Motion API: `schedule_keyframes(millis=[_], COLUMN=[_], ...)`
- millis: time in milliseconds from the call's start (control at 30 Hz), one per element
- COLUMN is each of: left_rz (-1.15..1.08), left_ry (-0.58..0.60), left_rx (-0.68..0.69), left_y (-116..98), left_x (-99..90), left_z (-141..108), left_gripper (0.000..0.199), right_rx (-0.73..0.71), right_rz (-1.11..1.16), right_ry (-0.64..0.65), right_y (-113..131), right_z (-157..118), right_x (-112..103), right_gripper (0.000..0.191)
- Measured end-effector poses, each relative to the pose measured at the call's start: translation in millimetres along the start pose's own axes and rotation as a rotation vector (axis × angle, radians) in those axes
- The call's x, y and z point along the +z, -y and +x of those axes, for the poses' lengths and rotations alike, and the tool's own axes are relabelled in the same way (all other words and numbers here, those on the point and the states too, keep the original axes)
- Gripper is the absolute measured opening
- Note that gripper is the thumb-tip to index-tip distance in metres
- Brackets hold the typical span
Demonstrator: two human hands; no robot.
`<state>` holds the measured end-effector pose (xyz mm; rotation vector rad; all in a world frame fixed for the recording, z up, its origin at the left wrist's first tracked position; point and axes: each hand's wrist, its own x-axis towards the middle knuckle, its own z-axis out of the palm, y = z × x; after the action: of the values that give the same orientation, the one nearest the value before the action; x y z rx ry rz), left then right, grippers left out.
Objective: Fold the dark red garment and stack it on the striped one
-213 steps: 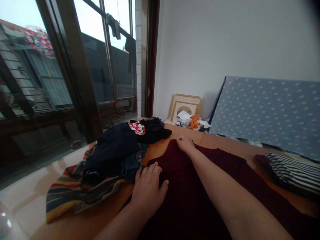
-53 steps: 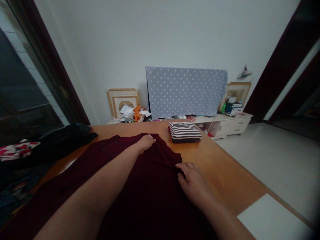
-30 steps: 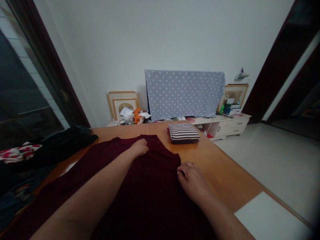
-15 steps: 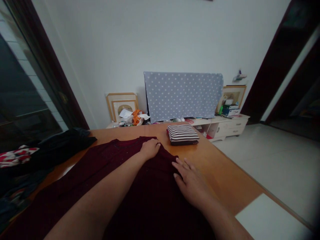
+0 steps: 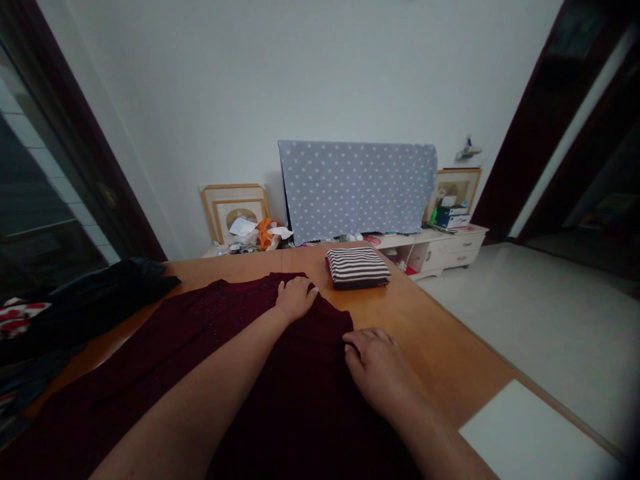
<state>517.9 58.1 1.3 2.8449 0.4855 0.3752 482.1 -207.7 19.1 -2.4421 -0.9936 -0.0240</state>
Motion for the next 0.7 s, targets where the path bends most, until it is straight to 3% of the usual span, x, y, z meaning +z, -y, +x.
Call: schedule_keyframes(millis=[100, 233, 333, 400, 533, 700], left_rz=[-0.165, -0.416, -0.363, -0.278, -0.305, -0.688], left_ry=[-0.04, 0.176, 0.259, 0.247, 0.218, 0.332], left_rx=[0.096, 0.244, 0.336, 0.37, 0.307, 0.024], left_y=[-14, -37, -47, -49, -46, -41], left_x=[-8.5, -17.9, -22.2, -21.5, -13.8, -14.6], left_z=[-12, -37, -53, -58, -56, -49], left_gripper=[0.029, 0.035, 0.044, 0.036, 0.006, 0.014], right_rx=[0.073, 0.107, 0.129, 0.142, 0.136, 0.084], right_rz=[-0.004, 0.001, 0.014, 0.032, 0.075, 0.047], right_ry=[-0.057, -0.098, -0.132, -0.14, -0.123, -0.063], right_y=[-5, -10, -13, -16, -19, -16], right_z=[3, 5, 6, 7, 9, 10], right_x=[-1, -2, 0, 3, 8, 6], right_gripper=[0.032, 0.031, 0.031, 0.031, 0.032, 0.033])
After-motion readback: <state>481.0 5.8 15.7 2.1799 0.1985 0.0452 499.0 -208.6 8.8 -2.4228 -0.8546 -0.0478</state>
